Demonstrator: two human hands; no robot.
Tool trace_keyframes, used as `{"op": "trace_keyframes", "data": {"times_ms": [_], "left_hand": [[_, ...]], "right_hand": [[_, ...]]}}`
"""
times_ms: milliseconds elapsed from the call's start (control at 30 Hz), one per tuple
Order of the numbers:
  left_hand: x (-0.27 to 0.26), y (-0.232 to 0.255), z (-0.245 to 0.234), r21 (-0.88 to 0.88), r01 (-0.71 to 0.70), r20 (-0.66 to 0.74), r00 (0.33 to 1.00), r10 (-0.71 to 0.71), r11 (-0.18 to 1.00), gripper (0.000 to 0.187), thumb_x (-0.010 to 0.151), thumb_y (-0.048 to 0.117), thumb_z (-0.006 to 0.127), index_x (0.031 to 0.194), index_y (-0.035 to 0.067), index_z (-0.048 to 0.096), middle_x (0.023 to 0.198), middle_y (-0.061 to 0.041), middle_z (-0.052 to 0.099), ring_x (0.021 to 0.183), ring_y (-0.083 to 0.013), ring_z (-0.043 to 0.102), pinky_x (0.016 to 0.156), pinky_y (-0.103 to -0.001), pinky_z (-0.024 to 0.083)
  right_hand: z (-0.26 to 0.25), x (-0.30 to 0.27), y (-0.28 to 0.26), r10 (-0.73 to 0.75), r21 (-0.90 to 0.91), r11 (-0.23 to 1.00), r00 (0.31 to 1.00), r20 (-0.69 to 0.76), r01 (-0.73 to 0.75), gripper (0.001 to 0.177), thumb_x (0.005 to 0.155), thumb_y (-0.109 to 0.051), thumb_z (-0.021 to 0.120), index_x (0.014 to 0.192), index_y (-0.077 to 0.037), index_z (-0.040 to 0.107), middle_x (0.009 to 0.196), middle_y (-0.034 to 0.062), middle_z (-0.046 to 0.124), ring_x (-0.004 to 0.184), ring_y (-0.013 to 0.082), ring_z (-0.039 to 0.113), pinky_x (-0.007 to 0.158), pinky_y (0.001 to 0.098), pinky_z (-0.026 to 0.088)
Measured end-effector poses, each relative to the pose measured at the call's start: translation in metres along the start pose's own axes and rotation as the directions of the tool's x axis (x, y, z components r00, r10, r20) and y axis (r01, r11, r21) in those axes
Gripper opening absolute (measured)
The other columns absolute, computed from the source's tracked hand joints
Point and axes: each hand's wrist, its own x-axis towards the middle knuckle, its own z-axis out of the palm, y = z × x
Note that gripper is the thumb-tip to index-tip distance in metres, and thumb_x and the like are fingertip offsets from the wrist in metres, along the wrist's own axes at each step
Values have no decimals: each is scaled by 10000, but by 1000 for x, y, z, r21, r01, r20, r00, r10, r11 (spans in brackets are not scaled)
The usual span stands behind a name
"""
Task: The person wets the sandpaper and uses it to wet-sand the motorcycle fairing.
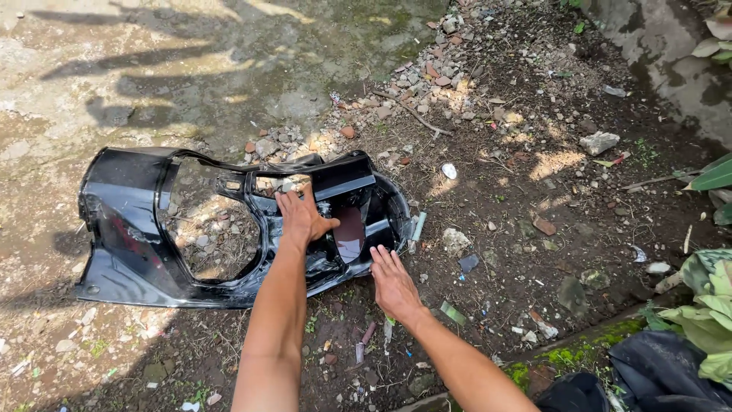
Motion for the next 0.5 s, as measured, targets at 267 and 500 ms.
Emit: {"op": "trace_keyframes", "data": {"times_ms": [267,500], "left_hand": [[-32,23,-45,-35,-78,-56,996,75,996,1299,585,589,854,1608,110,214,1296,-261,427,1291,-464,364,1253,-570,44],[-44,46,-8,-46,-130,-60,990,127,990,1266,660,569,855,1618,74,191,1296,-284,437,1274,-467,400,1233,-595,89]], "right_hand": [[-23,-13,-5,-8,-28,1000,1000,-20,7,221,1047,-133,402,1150,-60,583,1576,148,445,1500,288,347,1227,467,248],[-21,-37,6,163,29,986,985,-59,-162,225,1056,-140,369,1128,-69,569,1580,185,421,1508,323,309,1240,477,227]]}}
